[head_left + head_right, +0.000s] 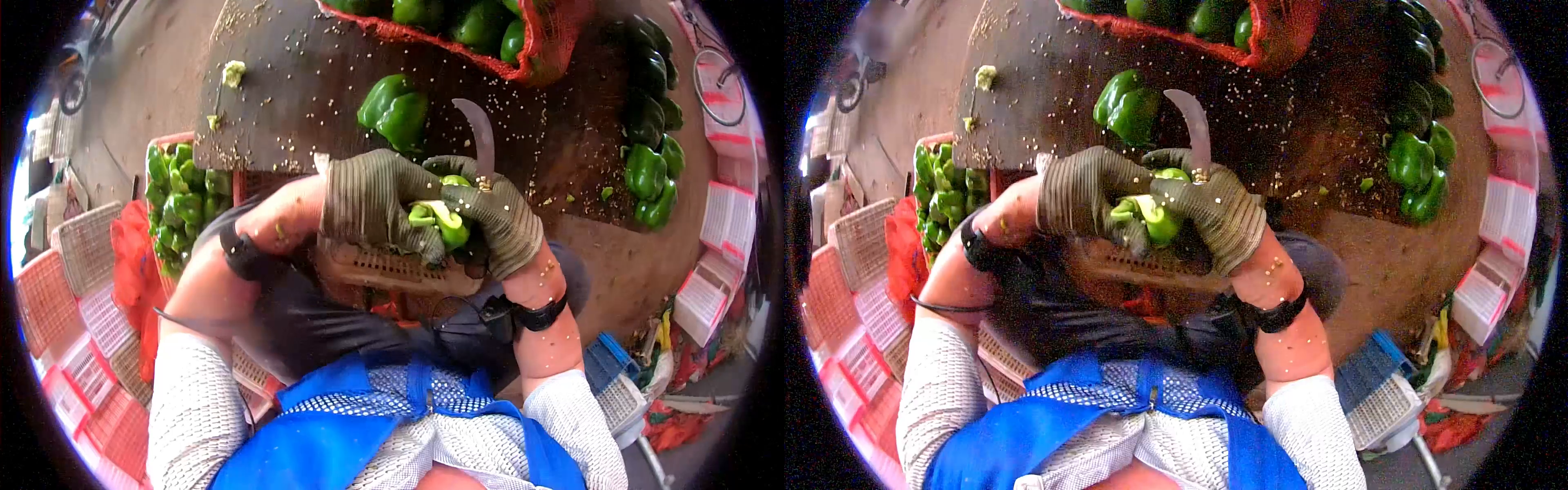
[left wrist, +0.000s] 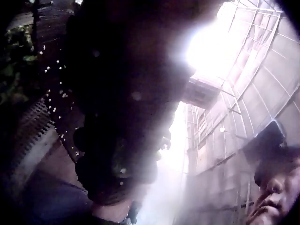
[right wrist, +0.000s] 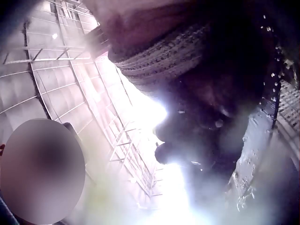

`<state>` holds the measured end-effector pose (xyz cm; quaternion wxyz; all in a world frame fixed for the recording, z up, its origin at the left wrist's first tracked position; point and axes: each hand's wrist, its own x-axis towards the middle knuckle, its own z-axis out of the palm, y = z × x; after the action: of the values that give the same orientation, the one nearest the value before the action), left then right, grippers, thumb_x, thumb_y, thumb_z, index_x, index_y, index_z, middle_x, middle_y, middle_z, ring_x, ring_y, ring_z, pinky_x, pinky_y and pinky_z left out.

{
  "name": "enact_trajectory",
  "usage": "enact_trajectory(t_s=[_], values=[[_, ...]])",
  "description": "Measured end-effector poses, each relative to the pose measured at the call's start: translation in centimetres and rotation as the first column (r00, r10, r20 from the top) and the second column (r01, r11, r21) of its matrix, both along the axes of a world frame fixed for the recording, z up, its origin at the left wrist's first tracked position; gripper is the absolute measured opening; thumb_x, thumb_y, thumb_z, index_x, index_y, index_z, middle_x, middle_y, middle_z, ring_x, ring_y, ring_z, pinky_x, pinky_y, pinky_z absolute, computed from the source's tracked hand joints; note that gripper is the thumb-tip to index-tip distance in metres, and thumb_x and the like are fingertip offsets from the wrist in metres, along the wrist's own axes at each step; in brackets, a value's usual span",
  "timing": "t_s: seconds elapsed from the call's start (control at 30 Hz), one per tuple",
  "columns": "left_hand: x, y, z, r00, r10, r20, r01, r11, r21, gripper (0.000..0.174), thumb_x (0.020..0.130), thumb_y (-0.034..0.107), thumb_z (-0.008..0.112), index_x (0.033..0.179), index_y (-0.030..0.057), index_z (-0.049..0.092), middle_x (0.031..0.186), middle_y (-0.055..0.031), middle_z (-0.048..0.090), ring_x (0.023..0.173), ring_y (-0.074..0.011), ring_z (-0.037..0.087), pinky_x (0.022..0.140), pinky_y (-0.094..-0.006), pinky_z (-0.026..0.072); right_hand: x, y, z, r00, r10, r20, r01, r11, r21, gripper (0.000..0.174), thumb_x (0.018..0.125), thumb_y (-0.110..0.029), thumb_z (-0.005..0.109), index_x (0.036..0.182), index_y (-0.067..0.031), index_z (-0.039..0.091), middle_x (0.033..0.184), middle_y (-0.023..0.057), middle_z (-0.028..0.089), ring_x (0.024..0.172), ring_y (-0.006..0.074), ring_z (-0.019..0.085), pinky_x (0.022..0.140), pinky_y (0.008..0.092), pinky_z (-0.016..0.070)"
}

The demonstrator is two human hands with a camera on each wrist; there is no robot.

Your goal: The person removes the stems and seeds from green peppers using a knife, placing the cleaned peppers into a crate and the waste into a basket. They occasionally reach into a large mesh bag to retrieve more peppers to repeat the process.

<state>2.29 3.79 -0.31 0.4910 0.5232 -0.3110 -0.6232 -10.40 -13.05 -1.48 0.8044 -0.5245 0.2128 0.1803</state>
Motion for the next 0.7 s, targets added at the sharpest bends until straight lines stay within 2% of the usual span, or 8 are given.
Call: enact_trajectory(t_s=[0.2, 0.43, 0.5, 0.53, 0.57, 0.6, 0.63, 0.7], values=[[0.0, 0.9, -1.4, 0.962, 0.073, -0.264, -0.078, 0.997, -0.010, 0.040, 0.085, 0.037, 0.072, 0.104, 0.0021, 0.069, 0.093, -0.0015, 0.070, 0.085, -0.0077, 0.061, 0.073, -0.0265, 0.0514, -0.4, 0.4, 0.5, 1.000, 0.005, 0.027, -0.003, 0.998, -0.067, 0.042, 0.082, -0.018, 0.065, 0.120, -0.0023, 0.057, 0.104, 0.0055, 0.065, 0.093, 0.0130, 0.062, 0.082, 0.0261, 0.0504], [2.2, 0.7, -1.9, 0.906, 0.331, 0.264, -0.210, 0.892, -0.400, 0.011, 0.090, 0.014, 0.061, 0.098, 0.0059, 0.062, 0.083, -0.0024, 0.060, 0.075, -0.0132, 0.058, 0.064, -0.0311, 0.0487, -1.2, 0.1, 4.0, 0.964, -0.254, 0.075, 0.257, 0.966, -0.030, 0.045, 0.079, -0.012, 0.069, 0.121, -0.0037, 0.053, 0.105, 0.0076, 0.064, 0.093, 0.0171, 0.064, 0.084, 0.0295, 0.0537], [2.9, 0.7, -2.7, 0.920, 0.391, -0.009, -0.385, 0.901, -0.202, 0.028, 0.085, 0.011, 0.067, 0.111, 0.0095, 0.059, 0.085, -0.0057, 0.061, 0.078, -0.0201, 0.062, 0.068, -0.0320, 0.0519, -2.7, 0.4, 5.8, 0.935, -0.339, 0.108, 0.341, 0.940, -0.007, 0.046, 0.081, -0.021, 0.066, 0.123, -0.0056, 0.055, 0.110, 0.0075, 0.063, 0.093, 0.0178, 0.063, 0.080, 0.0293, 0.0536], [1.7, 0.7, -1.2, 0.629, 0.634, -0.449, -0.590, 0.766, 0.254, 0.048, 0.078, 0.017, 0.075, 0.120, 0.0102, 0.054, 0.099, -0.0119, 0.061, 0.089, -0.0275, 0.061, 0.075, -0.0364, 0.0524, -3.7, -0.1, 5.8, 0.932, -0.327, 0.157, 0.331, 0.944, -0.002, 0.046, 0.084, -0.029, 0.062, 0.125, -0.0076, 0.056, 0.114, 0.0059, 0.061, 0.092, 0.0167, 0.062, 0.076, 0.0282, 0.0532], [1.6, 1.1, -2.6, 0.834, 0.541, 0.109, -0.524, 0.838, -0.151, 0.056, 0.073, 0.020, 0.078, 0.122, 0.0103, 0.053, 0.108, -0.0146, 0.058, 0.096, -0.0312, 0.058, 0.080, -0.0396, 0.0506, -4.8, -0.3, 5.8, 0.900, -0.365, 0.238, 0.368, 0.929, 0.031, 0.048, 0.084, -0.030, 0.063, 0.126, -0.0070, 0.056, 0.114, 0.0064, 0.062, 0.093, 0.0170, 0.062, 0.073, 0.0285, 0.0543], [1.2, 1.3, -2.3, 0.714, 0.477, 0.513, -0.309, 0.872, -0.381, 0.058, 0.074, 0.018, 0.074, 0.127, 0.0123, 0.050, 0.115, -0.0154, 0.056, 0.103, -0.0326, 0.055, 0.086, -0.0413, 0.0481, -6.1, -0.5, 5.7, 0.888, -0.389, 0.247, 0.394, 0.919, 0.030, 0.049, 0.086, -0.031, 0.061, 0.128, -0.0072, 0.054, 0.117, 0.0068, 0.060, 0.096, 0.0178, 0.061, 0.075, 0.0301, 0.0533], [0.7, 1.5, -2.0, 0.345, 0.528, 0.776, -0.103, 0.843, -0.528, 0.061, 0.075, 0.016, 0.069, 0.133, 0.0143, 0.048, 0.122, -0.0161, 0.054, 0.110, -0.0341, 0.052, 0.092, -0.0431, 0.0455, -7.6, -0.6, 5.5, 0.880, -0.415, 0.230, 0.424, 0.906, 0.012, 0.050, 0.087, -0.031, 0.060, 0.130, -0.0073, 0.052, 0.120, 0.0072, 0.058, 0.098, 0.0185, 0.059, 0.077, 0.0318, 0.0523], [-3.7, 3.2, 3.4, 0.333, 0.650, 0.683, 0.011, 0.722, -0.692, 0.063, 0.070, 0.017, 0.069, 0.130, 0.0146, 0.051, 0.128, -0.0169, 0.051, 0.120, -0.0366, 0.046, 0.099, -0.0492, 0.0399, -10.2, -0.4, 3.7, 0.880, -0.444, 0.169, 0.454, 0.891, -0.025, 0.051, 0.090, -0.033, 0.057, 0.133, -0.0077, 0.048, 0.125, 0.0080, 0.055, 0.103, 0.0200, 0.056, 0.081, 0.0352, 0.0503]])
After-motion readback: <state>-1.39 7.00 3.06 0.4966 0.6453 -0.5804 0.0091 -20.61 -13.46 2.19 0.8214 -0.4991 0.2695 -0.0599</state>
